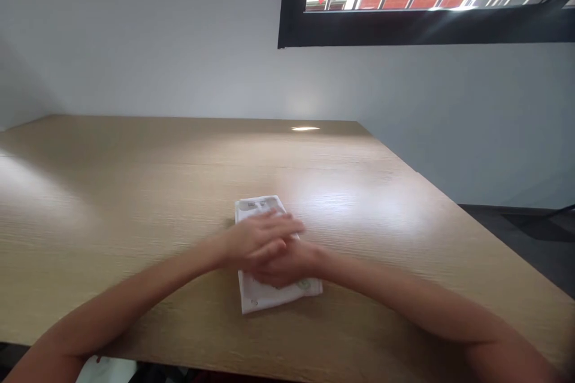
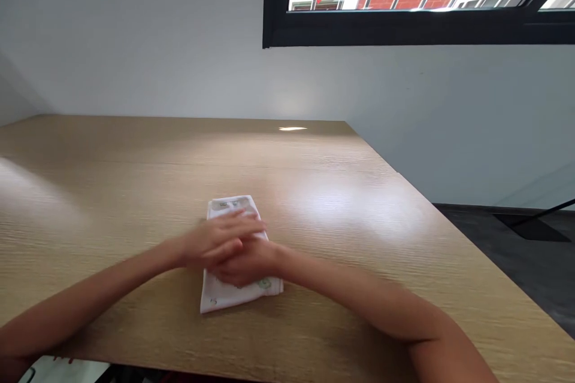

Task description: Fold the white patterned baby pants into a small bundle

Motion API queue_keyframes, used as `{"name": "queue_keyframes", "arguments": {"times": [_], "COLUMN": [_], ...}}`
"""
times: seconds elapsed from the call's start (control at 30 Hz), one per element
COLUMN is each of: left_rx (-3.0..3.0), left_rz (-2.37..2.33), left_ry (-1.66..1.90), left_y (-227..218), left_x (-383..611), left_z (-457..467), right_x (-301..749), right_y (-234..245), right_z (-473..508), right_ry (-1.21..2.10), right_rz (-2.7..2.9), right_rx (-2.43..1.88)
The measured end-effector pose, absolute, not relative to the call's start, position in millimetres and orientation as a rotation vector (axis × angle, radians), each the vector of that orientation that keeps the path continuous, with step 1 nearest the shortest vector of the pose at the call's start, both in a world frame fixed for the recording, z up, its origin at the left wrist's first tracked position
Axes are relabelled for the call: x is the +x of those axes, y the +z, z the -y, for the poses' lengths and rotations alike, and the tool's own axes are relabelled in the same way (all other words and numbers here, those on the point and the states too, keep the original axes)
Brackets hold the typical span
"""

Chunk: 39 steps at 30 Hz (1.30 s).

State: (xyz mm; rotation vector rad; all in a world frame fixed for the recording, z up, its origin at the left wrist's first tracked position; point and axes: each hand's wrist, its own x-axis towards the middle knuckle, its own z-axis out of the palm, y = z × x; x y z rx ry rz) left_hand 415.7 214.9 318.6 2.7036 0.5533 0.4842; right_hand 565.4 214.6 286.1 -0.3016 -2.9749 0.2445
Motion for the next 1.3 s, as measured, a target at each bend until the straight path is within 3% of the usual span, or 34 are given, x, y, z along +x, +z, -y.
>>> {"name": "queue_keyframes", "arguments": {"times": [0.13,0.4,0.8,1.0,1.2,1.3], "left_rx": [2.665,2.929,2.582,2.544,2.492,2.486], "left_rz": [-0.314,-0.471,-0.639,-0.764,-0.886,-0.995], "left_ry": [0.175,0.206,0.064,0.161,0.461,0.649], "left_y": [302,287,286,274,279,292], "left_x": [432,458,466,467,464,450], "left_z": [-217,-280,-340,-362,-359,-346], "right_x": [564,559,558,556,556,569], "right_y": [275,278,281,281,306,321], "right_z": [-195,-180,-171,-171,-182,-188], "right_ry": [0.283,0.214,0.12,0.295,0.78,0.916], "right_rz": [2.915,2.959,3.039,3.01,2.928,2.79], "right_rx": [-0.191,-0.081,0.036,0.048,0.089,-0.102]}}
